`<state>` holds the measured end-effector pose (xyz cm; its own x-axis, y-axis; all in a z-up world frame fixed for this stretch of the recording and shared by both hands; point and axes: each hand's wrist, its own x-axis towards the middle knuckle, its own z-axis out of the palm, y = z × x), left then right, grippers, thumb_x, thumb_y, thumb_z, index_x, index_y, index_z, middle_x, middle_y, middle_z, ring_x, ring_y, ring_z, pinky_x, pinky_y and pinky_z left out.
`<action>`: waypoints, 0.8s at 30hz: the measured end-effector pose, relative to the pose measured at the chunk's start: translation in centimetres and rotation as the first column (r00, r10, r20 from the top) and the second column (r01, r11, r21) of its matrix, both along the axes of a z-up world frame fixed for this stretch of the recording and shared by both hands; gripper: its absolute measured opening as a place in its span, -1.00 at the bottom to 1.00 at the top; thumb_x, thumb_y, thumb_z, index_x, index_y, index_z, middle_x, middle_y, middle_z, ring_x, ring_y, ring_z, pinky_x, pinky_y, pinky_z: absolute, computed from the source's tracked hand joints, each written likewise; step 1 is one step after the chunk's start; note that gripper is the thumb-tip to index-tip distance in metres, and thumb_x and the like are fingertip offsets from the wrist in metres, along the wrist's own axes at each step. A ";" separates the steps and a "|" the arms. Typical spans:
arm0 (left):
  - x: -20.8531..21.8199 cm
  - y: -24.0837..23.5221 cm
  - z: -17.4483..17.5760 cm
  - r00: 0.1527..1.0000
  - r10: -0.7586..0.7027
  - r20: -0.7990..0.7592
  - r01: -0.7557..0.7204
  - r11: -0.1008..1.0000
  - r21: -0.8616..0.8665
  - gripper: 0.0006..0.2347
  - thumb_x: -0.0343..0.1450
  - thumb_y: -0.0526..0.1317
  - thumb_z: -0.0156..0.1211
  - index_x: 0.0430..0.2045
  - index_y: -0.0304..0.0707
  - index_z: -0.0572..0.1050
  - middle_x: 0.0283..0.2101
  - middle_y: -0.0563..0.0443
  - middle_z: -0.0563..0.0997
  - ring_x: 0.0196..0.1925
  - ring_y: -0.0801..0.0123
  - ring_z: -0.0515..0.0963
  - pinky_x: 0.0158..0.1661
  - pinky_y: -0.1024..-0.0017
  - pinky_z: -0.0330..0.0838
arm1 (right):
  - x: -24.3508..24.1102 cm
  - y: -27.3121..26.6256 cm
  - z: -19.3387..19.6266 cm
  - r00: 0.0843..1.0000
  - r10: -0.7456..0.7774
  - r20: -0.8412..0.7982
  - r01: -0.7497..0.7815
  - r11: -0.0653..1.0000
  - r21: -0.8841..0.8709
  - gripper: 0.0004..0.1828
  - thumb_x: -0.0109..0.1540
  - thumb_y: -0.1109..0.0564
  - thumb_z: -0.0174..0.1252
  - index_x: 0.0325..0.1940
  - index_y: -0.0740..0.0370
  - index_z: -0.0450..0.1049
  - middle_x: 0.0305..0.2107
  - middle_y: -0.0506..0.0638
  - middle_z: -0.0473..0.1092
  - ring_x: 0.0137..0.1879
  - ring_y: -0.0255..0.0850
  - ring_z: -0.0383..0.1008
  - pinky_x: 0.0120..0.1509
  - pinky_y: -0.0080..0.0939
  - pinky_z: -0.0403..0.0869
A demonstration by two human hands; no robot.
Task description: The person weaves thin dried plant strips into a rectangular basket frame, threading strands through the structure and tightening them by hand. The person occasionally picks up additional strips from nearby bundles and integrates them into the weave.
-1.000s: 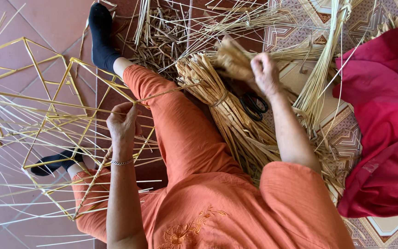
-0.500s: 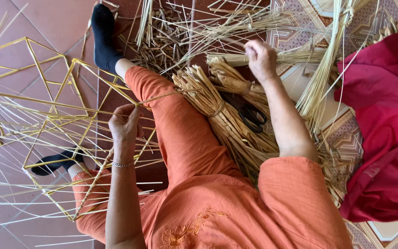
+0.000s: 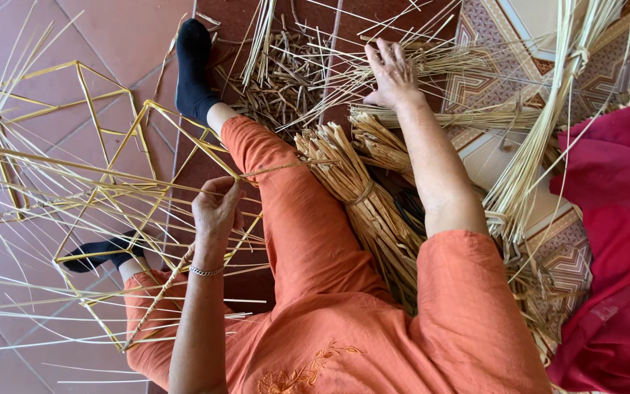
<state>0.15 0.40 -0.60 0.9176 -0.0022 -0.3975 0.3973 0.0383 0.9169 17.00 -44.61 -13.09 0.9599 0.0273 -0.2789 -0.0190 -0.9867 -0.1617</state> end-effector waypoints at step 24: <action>-3.4 -0.1 3.0 0.959 0.060 0.277 -0.089 0.991 0.096 -0.39 0.52 -0.47 0.12 0.40 -0.34 -0.12 0.28 -0.24 0.39 -0.35 0.47 0.68 -0.45 0.57 0.61 | -21.5 5.9 9.5 0.999 0.023 0.036 -0.031 0.968 0.247 -0.51 0.29 -0.28 0.35 -0.17 0.23 0.54 -0.41 0.03 0.56 -0.44 -0.26 0.51 -0.46 -0.19 0.53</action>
<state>-3.25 0.31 2.35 0.9871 0.0990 -0.1258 0.1308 -0.0459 0.9903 -4.53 -38.76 -3.57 0.9664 0.1177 -0.2286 0.0166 -0.9158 -0.4013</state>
